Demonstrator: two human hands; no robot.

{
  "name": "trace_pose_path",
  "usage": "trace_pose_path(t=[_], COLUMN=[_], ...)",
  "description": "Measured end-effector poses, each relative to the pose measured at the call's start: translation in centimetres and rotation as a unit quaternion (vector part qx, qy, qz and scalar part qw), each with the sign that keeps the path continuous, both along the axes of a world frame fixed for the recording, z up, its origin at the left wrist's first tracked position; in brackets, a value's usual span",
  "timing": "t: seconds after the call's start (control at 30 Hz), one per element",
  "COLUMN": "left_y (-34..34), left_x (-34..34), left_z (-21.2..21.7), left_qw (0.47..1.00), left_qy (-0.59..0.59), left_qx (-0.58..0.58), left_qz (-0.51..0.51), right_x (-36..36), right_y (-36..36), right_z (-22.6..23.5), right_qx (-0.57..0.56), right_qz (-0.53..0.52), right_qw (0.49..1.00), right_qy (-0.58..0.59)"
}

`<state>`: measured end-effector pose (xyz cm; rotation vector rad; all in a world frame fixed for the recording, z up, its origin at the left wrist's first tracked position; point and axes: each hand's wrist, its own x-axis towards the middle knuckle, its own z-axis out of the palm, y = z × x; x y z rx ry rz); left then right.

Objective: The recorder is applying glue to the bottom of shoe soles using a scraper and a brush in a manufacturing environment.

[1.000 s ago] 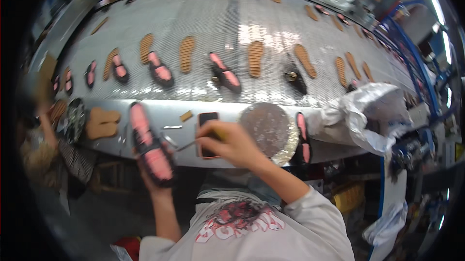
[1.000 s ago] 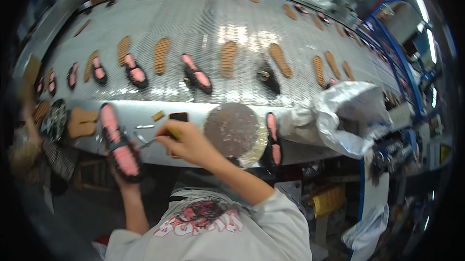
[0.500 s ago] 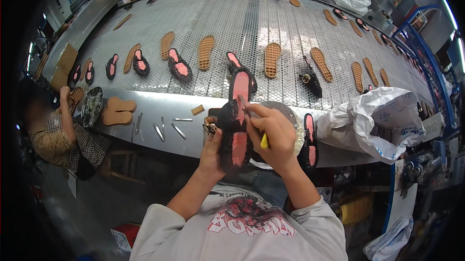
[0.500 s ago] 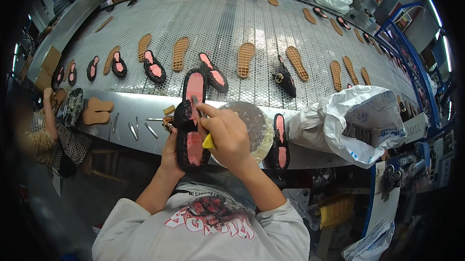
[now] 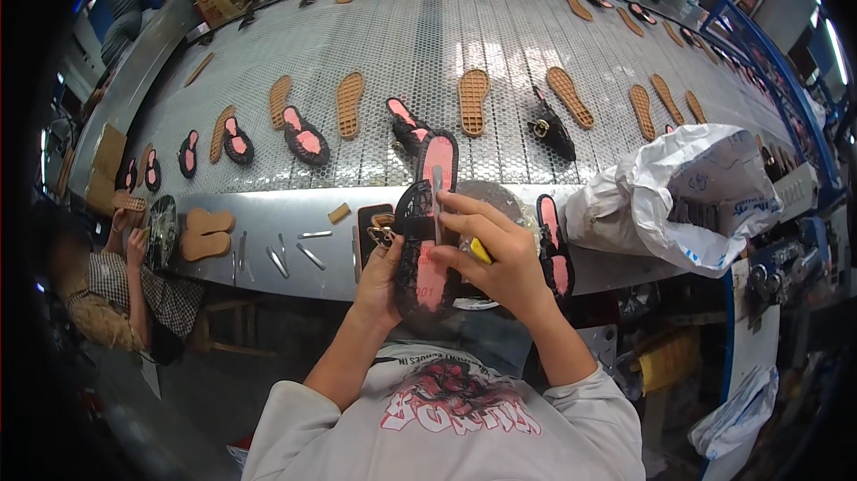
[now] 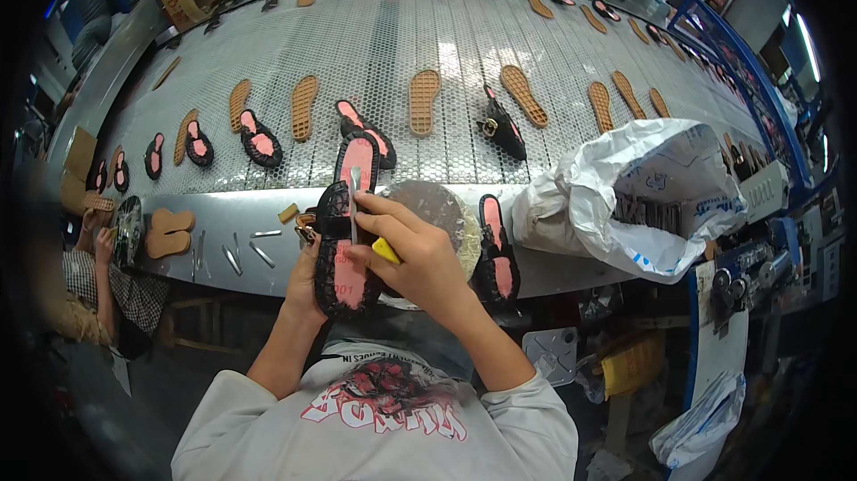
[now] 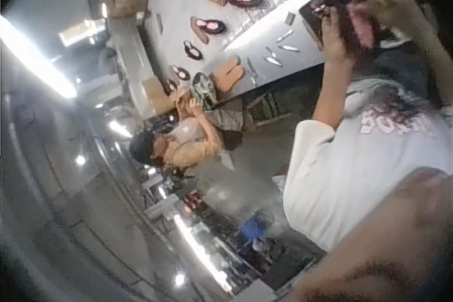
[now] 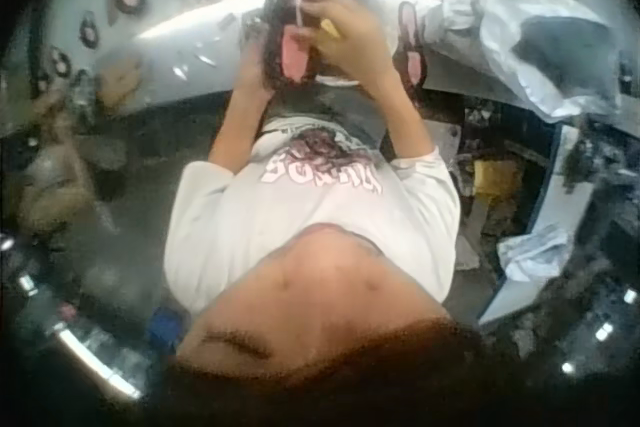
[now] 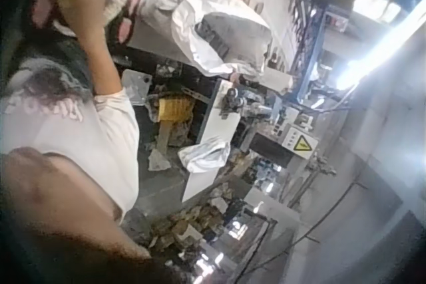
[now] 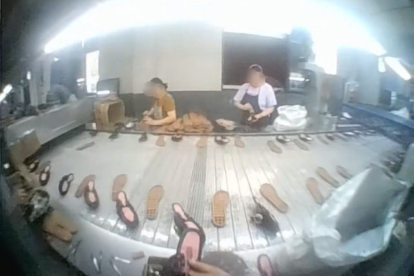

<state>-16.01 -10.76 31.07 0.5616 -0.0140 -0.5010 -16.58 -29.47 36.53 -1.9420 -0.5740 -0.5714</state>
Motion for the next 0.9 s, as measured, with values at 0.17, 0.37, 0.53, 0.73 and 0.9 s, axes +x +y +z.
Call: trace_pose_path(t=[0.17,0.37,0.53,0.73,0.9], left_y=[-0.1,-0.4,-3.0,-13.1,-21.6], left_x=[1.3,4.2,9.4,20.3,29.0], left_z=[0.4,0.1,-1.5,-4.8,-10.2], left_qw=[0.995,0.992,0.985,0.986,0.981], left_qy=[-0.019,-0.02,0.078,0.056,0.12], left_qx=[0.081,0.057,0.057,0.135,0.113], left_qz=[-0.047,-0.108,-0.144,-0.084,-0.101], right_x=[-0.5,-4.1,-9.6,-14.6,-18.5], right_y=[-1.2,-3.7,-5.8,-7.6,-7.8], right_z=[-0.8,-1.2,-3.4,-7.2,-8.7], right_qx=[0.004,0.031,0.124,0.134,0.106], right_qz=[-0.064,-0.095,-0.2,-0.315,-0.37], right_qw=[0.998,0.995,0.971,0.934,0.903], right_qy=[-0.025,0.017,0.045,0.103,0.19])
